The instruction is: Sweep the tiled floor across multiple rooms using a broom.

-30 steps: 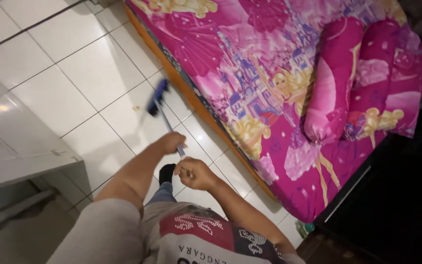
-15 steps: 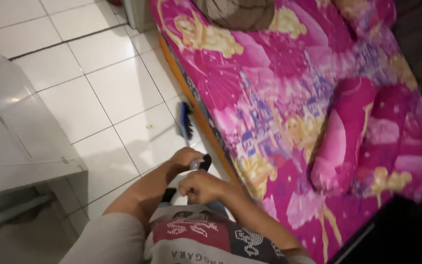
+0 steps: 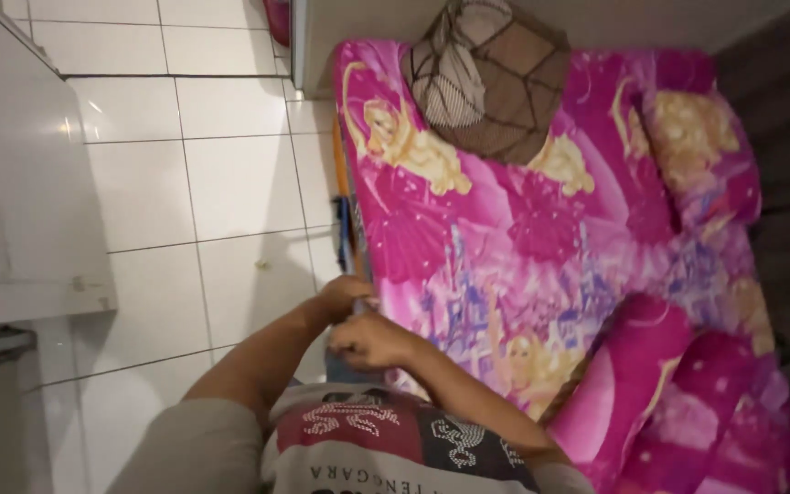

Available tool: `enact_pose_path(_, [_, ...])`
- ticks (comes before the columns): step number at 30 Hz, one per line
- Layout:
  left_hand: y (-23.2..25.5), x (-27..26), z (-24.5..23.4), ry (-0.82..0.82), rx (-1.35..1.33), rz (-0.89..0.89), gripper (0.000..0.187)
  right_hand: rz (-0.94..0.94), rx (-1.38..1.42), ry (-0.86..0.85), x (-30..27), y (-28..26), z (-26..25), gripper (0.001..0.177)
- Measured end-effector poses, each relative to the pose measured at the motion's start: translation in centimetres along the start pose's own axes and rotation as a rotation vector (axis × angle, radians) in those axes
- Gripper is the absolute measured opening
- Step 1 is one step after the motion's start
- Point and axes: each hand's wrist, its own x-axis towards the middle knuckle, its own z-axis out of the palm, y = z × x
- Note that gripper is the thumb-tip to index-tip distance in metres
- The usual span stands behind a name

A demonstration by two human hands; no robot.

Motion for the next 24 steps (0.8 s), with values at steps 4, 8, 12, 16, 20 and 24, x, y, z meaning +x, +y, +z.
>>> enact_pose_path(4, [-5.7, 2.7, -0.3, 0.119, 0.012, 0.001, 0.017, 0.088, 0.083, 0.001, 0.6, 4.3, -1.2, 0.01])
enact_pose_path(8, [-2.6, 4.3, -1.2, 0.239, -0.113, 0.04, 0.016, -0.036, 0.004, 0.074, -2.7, 3.1, -6.3, 0.012])
enact_pose_path(12, [1.7, 7.9, -2.1, 0.264, 0.017, 0.114, 0.024, -0.07, -0.006, 0.026, -4.2, -0.5, -11.4, 0.012])
enact_pose_path(16, [-10.4, 5.9, 3.6, 0.214, -0.13, 0.162, 0.01, 0.054, -0.051, -0.149, 0.3, 5.6, -8.3, 0.015])
enact_pose_path(20, [-15.2, 6.0, 1.7, 0.272, -0.575, -0.542, 0.011, -0.002, -0.011, -0.058, 2.6, 7.8, -9.9, 0.013])
enact_pose_path(24, [-8.4, 10.6, -5.1, 0.268, 0.209, -0.036, 0.011, -0.103, 0.029, 0.014, 2.0, 5.3, -16.6, 0.008])
